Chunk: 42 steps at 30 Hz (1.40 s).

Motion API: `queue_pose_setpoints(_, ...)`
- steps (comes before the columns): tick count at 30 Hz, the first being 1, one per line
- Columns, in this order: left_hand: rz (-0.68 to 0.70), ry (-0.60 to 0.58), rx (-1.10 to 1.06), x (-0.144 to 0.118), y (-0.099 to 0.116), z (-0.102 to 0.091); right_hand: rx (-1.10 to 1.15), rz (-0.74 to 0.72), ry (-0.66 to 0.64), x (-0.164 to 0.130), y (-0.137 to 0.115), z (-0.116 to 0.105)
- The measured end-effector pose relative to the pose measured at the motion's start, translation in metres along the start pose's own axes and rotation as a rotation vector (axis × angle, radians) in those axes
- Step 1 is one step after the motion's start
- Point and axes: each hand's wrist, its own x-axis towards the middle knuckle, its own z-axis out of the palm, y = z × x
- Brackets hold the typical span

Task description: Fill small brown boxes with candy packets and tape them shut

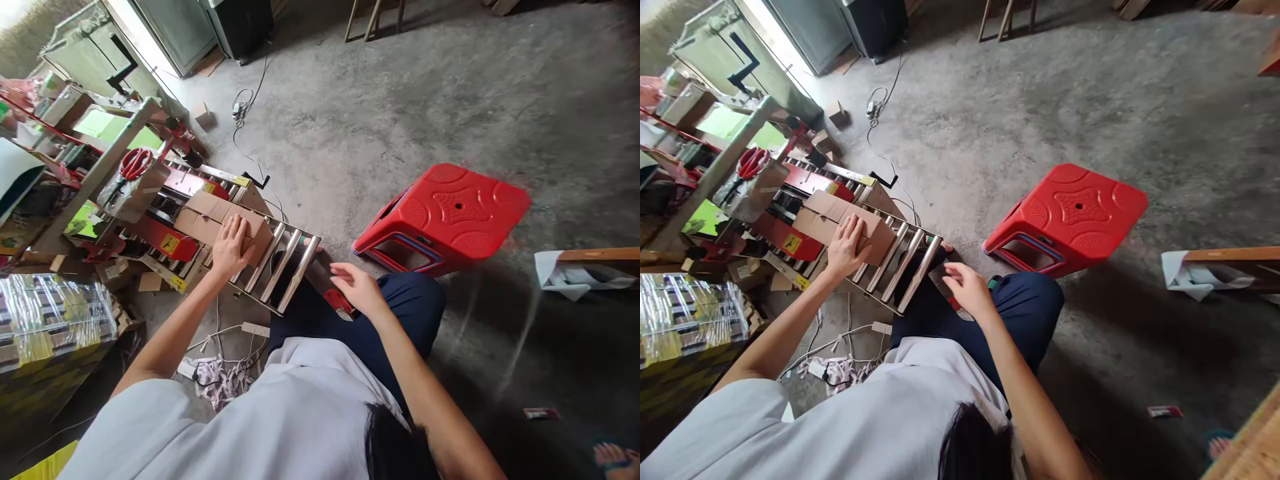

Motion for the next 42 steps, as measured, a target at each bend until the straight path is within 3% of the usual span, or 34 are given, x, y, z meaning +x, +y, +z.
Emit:
queue_pose_setpoints(4,0.043,0.031,0.060,-0.011,0.025,0.011,-0.208,-0.396,-0.122,0.073,-0.109,0.081)
queue_pose_setpoints(7,0.071,0.010,0.061,-0.018,0.033,0.021,-0.427,-0.494,-0.114,0.132,-0.173,0.146)
queue_pose_setpoints(11,0.128,0.001,0.063,-0.023,0.022,0.024,-0.582,-0.301,-0.248,0.191,-0.201,0.215)
queue_pose_setpoints(15,0.090,0.022,0.055,-0.020,0.004,0.015,-0.659,-0.222,-0.329,0.224,-0.202,0.244)
queue_pose_setpoints(20,0.097,0.063,0.016,-0.019,0.005,0.013,-0.664,-0.322,-0.477,0.244,-0.196,0.245)
queue_pose_setpoints(26,0.153,0.123,-0.041,-0.020,0.003,0.017,-0.796,-0.397,-0.352,0.239,-0.185,0.248)
queue_pose_setpoints(29,0.195,0.158,-0.035,-0.017,-0.001,0.015,-0.729,-0.369,-0.544,0.238,-0.186,0.242)
queue_pose_setpoints(31,0.195,0.143,-0.026,-0.014,-0.004,0.015,-0.713,-0.380,-0.619,0.234,-0.188,0.241)
queue_pose_setpoints(35,0.090,0.071,-0.007,-0.010,-0.021,0.014,-0.724,-0.463,-0.573,0.220,-0.194,0.241)
queue_pose_setpoints(38,0.016,0.067,-0.024,-0.006,-0.042,0.004,-0.461,-0.512,-0.625,0.211,-0.178,0.208)
queue_pose_setpoints(40,0.030,0.072,-0.049,-0.002,-0.063,-0.007,-0.241,-0.463,-0.551,0.198,-0.147,0.157)
queue_pose_setpoints(42,0.051,0.068,-0.069,0.003,-0.091,-0.020,-0.088,-0.298,-0.417,0.169,-0.101,0.090)
